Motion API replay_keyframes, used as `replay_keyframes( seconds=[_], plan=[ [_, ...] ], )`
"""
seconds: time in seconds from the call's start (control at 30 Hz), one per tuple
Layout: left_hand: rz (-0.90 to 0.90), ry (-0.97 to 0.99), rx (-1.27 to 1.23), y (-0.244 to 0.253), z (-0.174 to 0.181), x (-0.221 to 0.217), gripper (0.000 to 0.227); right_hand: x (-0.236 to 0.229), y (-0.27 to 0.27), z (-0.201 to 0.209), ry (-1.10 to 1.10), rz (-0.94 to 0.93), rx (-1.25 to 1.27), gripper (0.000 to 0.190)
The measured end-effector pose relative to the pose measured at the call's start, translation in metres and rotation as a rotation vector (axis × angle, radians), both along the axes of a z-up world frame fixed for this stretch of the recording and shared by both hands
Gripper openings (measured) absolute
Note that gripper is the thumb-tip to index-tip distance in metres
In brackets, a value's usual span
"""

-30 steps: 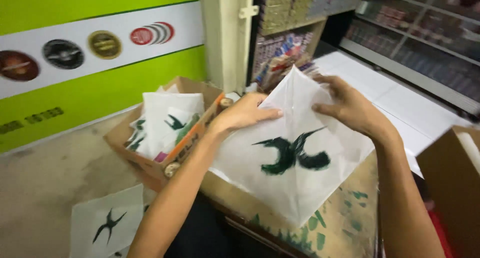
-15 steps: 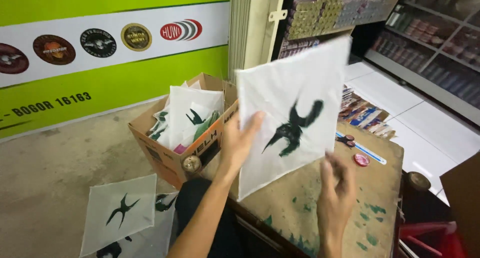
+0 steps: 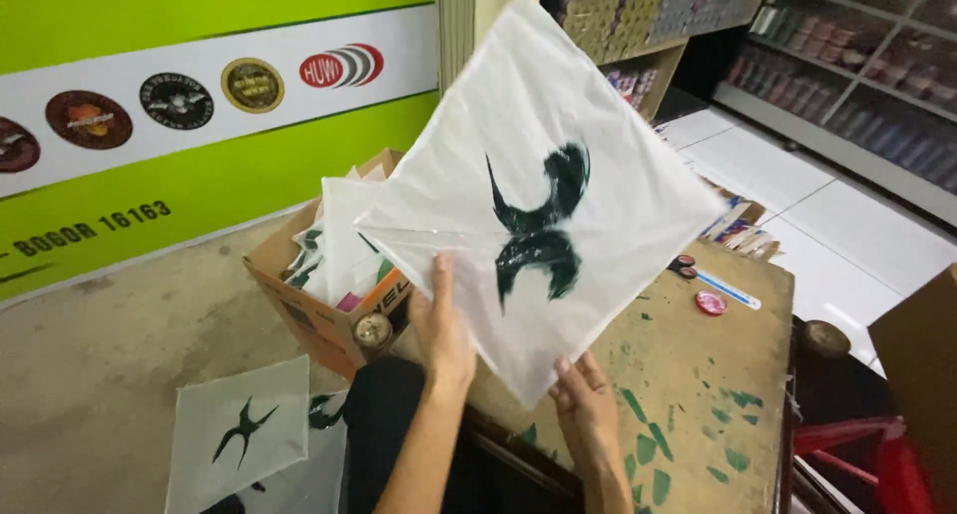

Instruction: Painting a black graphic design onto a white kite using a brush and ink in a workshop setting.

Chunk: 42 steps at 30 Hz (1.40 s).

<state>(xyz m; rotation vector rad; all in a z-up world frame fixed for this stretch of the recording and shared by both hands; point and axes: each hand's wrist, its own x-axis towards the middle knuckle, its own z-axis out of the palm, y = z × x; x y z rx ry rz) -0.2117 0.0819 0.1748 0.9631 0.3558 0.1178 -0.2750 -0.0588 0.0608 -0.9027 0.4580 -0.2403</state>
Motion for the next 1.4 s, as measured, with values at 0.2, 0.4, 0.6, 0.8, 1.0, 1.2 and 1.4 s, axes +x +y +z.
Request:
replay_keyframes(
  seconds=[0.2, 0.4, 0.6, 0.8, 1.0, 1.2, 1.4],
  plan=[
    [0.035, 0.093, -0.262, -0.025, -0.004, -0.002, 0.072, 0.014, 0.006, -0.084, -0.042, -0.048, 0.047, 0.020],
    [-0.170, -0.237, 0.074, -0.016, -0.077, -0.006, 0.047, 0.018, 0.018, -0.042, -0.028, -0.127, 0.013, 0.018],
    [-0.380, -0.266, 0.091, -0.006, -0.106, -0.022, 0.048, 0.026, 0.042, 0.005, 0.015, 0.025, -0.064, 0.041],
    [-0.244, -0.258, 0.113, 0.022, -0.110, -0.012, 0.044, 0.046, 0.074, 0.005, -0.040, 0.118, -0.049, 0.035],
    [0.030, -0.352, 0.153, 0.094, -0.126, 0.001, 0.033, 0.056, 0.169, 0.046, 0.010, 0.278, -0.103, 0.038],
    [0.327, -0.033, -0.008, 0.188, -0.139, -0.004, 0.043, 0.060, 0.273, 0.040, 0.058, 0.492, -0.135, 0.031],
    [0.509, -0.018, 0.076, 0.265, -0.173, -0.012, 0.044, 0.059, 0.360, 0.026, 0.152, 0.649, 0.016, 0.037]
  ],
)
